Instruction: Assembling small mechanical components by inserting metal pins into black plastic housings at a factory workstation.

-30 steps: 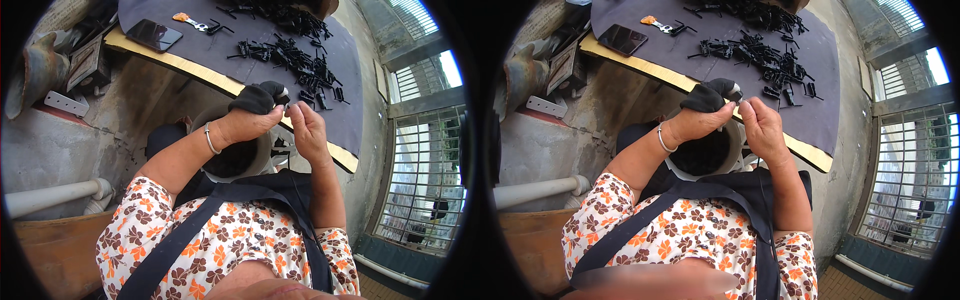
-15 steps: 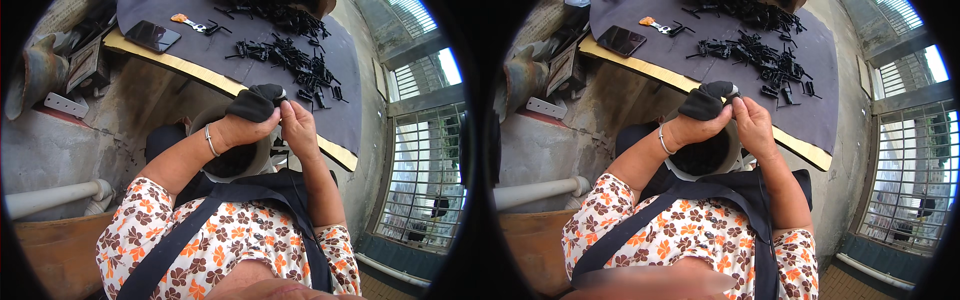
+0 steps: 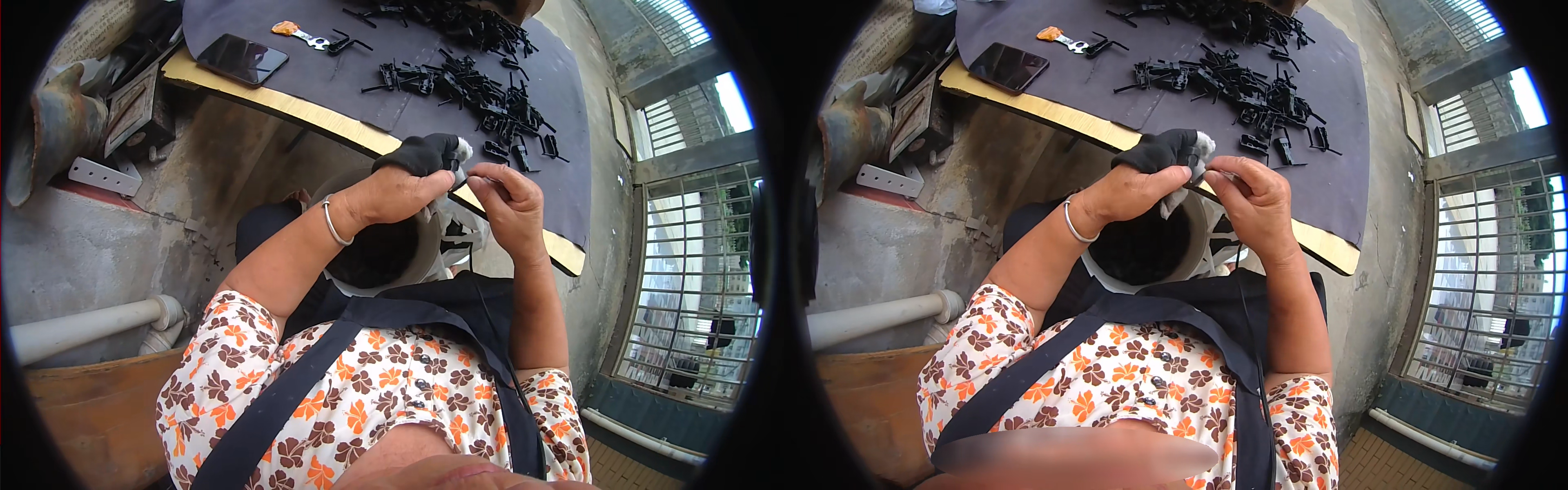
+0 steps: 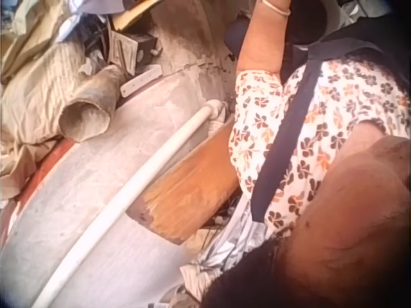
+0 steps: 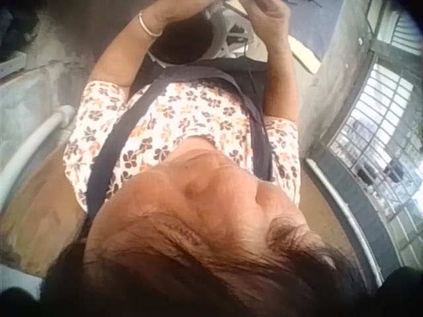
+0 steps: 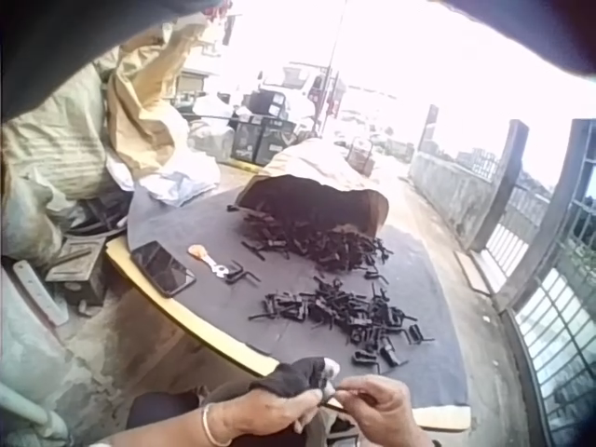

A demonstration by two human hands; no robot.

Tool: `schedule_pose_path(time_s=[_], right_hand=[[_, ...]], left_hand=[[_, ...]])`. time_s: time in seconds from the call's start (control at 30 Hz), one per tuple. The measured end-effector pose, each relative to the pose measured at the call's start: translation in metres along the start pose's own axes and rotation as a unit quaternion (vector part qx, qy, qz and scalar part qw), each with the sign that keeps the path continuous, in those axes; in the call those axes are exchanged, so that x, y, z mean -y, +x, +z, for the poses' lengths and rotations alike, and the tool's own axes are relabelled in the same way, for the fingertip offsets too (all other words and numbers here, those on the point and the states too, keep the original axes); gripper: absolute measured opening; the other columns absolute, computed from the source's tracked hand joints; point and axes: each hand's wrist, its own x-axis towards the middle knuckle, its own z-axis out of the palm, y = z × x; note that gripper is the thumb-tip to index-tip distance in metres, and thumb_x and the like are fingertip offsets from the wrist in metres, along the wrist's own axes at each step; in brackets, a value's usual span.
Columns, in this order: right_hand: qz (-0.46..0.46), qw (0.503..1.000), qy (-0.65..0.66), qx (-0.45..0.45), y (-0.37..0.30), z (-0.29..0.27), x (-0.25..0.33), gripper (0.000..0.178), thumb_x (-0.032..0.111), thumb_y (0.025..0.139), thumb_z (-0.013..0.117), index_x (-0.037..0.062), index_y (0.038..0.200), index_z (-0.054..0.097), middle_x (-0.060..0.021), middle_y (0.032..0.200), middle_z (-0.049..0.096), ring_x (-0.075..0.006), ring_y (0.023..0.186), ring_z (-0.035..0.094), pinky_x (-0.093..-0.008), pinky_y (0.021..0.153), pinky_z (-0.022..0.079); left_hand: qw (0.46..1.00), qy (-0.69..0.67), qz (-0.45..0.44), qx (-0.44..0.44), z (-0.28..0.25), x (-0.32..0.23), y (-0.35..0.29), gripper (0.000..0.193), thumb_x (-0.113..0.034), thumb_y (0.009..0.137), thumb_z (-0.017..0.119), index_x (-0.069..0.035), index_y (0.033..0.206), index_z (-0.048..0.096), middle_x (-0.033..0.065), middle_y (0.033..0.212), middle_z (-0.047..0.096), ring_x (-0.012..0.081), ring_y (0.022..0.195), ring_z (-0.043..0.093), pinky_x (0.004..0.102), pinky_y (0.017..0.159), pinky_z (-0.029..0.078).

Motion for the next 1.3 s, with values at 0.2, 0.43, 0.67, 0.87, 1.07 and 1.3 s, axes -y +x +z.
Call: schedule_pose_path(time_s=[0.2,0.43,0.67,0.87,1.07,1.3], right_hand=[[0.112,0.986,0.107,0.061,0.002,0.006,0.005,0.011,0.008,0.086,0.062,0.0022,0.082,0.053,0.007,0.068,0.045,-0.0012,0.061,0.037,-0.0177,0.053,0.033],[0.08,0.988,-0.008,0.129,0.004,0.008,0.001,0.028,0.024,0.095,0.048,0.0001,0.081,0.053,0.0052,0.068,0.047,-0.005,0.065,0.04,-0.0218,0.058,0.037],[0.155,0.98,0.041,0.119,-0.003,0.021,-0.016,0.032,0.026,0.095,0.048,-0.0005,0.079,0.057,0.0048,0.067,0.049,-0.0041,0.065,0.042,-0.021,0.059,0.037],[0.091,0.988,-0.105,0.069,0.009,-0.007,-0.023,0.026,0.025,0.089,0.057,-0.0005,0.088,0.059,-0.0032,0.067,0.058,-0.0095,0.06,0.05,-0.0251,0.056,0.042],[0.077,0.905,-0.418,0.008,0.026,-0.018,-0.054,0.03,0.024,0.079,0.066,0.0038,0.1,0.058,-0.0146,0.071,0.06,-0.0225,0.062,0.057,-0.0306,0.062,0.046],[0.201,0.948,0.208,0.134,0.013,-0.006,-0.007,0.016,0.017,0.09,0.055,0.0011,0.093,0.059,0.0051,0.072,0.051,-0.0027,0.052,0.041,-0.019,0.046,0.033]], left_hand=[[0.995,-0.041,-0.069,0.065,-0.004,-0.008,-0.003,0.028,-0.007,0.087,0.05,0.001,0.114,0.049,0.0023,0.087,0.058,0.0073,0.077,0.053,0.0219,0.068,0.045],[0.997,-0.039,-0.054,0.029,-0.004,-0.006,-0.003,0.021,-0.005,0.085,0.052,0.002,0.104,0.052,0.0048,0.082,0.057,0.0101,0.07,0.053,0.0241,0.061,0.044],[0.979,0.185,0.077,0.029,0.002,0.008,-0.006,0.007,-0.003,0.08,0.053,0.002,0.084,0.057,0.0189,0.099,0.055,0.0292,0.083,0.054,0.0353,0.075,0.044],[0.921,0.335,0.199,-0.014,-0.01,0.002,-0.005,0.019,-0.017,0.083,0.054,0.0,0.09,0.061,0.0163,0.082,0.059,0.0315,0.077,0.057,0.0395,0.07,0.044],[0.891,0.407,0.198,-0.036,-0.014,0.018,0.001,0.012,-0.013,0.081,0.058,-0.001,0.082,0.061,0.014,0.087,0.062,0.0286,0.074,0.056,0.0375,0.068,0.044],[0.986,0.155,0.059,-0.004,-0.005,0.012,0.001,0.024,-0.01,0.087,0.057,0.002,0.108,0.058,0.008,0.087,0.065,0.0129,0.074,0.058,0.025,0.072,0.046]])
